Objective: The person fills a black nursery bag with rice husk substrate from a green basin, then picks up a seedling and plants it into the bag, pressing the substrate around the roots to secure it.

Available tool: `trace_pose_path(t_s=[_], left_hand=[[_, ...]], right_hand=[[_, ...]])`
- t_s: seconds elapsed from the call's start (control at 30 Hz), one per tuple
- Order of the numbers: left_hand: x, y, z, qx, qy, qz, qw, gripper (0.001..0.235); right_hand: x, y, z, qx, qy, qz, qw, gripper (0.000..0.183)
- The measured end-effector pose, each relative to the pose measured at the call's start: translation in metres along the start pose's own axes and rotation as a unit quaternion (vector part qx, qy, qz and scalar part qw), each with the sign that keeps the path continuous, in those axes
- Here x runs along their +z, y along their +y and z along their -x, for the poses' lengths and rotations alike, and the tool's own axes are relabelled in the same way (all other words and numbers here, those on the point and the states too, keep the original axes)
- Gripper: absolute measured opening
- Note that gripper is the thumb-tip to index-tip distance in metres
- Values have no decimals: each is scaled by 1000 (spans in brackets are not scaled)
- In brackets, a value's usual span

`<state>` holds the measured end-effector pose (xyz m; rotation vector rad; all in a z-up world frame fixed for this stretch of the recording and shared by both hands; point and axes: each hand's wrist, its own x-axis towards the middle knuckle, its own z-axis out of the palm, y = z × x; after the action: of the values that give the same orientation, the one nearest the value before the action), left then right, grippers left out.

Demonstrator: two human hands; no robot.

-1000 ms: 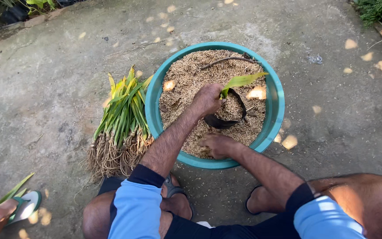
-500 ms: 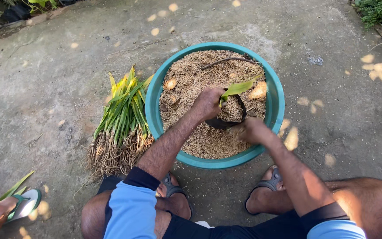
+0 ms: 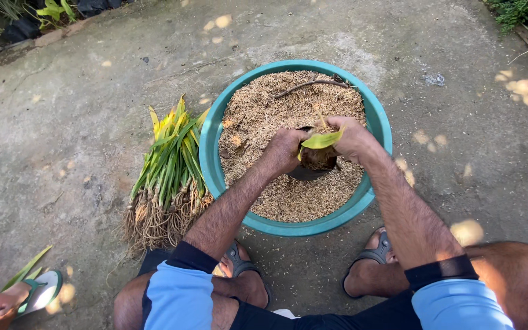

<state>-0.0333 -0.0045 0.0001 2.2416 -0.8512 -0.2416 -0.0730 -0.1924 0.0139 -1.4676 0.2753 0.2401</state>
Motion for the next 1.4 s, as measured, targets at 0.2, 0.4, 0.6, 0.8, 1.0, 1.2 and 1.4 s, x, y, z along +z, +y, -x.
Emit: trace_pose_path(t_s=[0.2,0.4,0.6,0.8,1.0,1.2,1.4], left_hand=[[13,-29,-11,3,3,-1,1000,15],[9,-19,-5,23,7,10,1000,10],[22,-48,-13,-1,12,-2,1000,16],[18,-47,-32,-23,-17,-20,999,17],[-9,-10,-37,-52,-71,-73,993,20],[3,-30,-33,-48,-57,-20,997,12],[8,-44,-36,-7,-36,11,999,5]], right_hand=[[-4,21,-43,-116,19,335,935,29],[9,25,-88,-190,-160,433,866,30],[-12,59,-73,-122,-44,549,826,22],[16,94,-8,-180,128,563,796,19],[45,132,-32,-264,104,550,786,11],[71,88,30,-382,135,549,731,24],[49,179,0,108,-62,713,690,30]])
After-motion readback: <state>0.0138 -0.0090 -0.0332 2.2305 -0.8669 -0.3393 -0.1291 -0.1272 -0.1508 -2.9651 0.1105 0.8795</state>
